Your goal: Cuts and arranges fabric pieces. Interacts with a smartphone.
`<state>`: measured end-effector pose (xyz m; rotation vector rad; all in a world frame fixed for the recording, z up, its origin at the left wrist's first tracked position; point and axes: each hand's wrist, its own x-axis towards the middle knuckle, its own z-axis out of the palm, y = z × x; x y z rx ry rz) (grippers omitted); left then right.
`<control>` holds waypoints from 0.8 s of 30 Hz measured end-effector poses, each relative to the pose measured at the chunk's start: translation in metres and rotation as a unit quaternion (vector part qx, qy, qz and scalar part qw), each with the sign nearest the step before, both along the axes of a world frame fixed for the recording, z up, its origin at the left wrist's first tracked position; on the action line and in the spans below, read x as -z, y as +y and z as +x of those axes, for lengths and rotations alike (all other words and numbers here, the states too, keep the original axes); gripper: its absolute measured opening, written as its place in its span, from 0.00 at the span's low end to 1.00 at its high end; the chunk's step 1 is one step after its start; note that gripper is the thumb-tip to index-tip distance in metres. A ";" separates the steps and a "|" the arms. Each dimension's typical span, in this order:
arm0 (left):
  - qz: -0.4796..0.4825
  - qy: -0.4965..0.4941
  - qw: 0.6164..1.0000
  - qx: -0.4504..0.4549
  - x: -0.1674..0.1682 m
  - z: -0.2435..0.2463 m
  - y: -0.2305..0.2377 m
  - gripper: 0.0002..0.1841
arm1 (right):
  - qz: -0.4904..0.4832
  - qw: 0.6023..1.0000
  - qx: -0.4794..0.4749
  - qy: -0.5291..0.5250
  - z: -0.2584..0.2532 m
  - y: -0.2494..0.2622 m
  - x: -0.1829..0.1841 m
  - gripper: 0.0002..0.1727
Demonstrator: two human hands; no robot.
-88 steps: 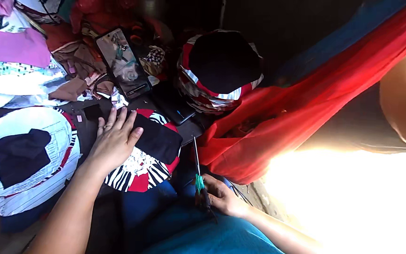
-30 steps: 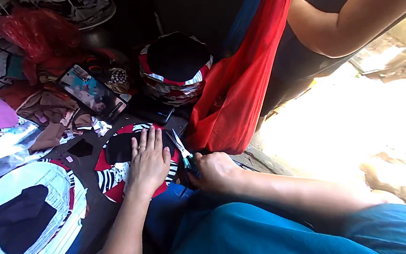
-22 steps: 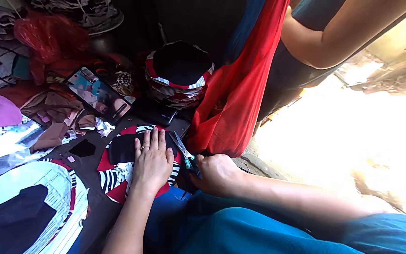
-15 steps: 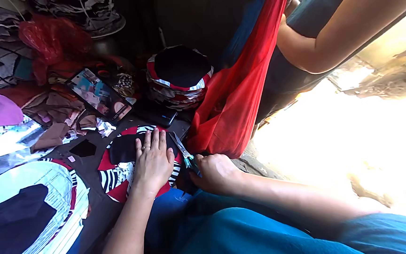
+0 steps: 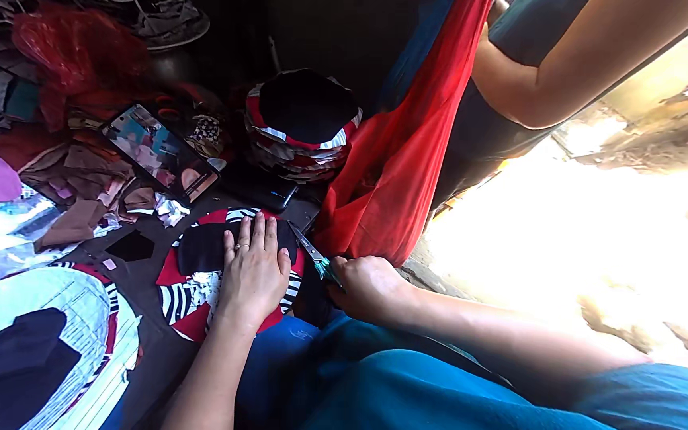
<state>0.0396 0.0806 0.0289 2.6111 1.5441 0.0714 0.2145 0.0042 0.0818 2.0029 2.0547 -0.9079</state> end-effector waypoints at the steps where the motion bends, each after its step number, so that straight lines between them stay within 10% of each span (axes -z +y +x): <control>1: 0.000 -0.002 1.000 0.000 0.000 0.000 0.000 0.31 | -0.001 1.000 0.003 0.017 0.003 0.000 0.002 0.21; 24: 0.035 -0.034 0.999 0.017 0.008 -0.005 0.001 0.31 | 0.035 0.994 -0.033 0.097 0.025 0.016 0.012 0.21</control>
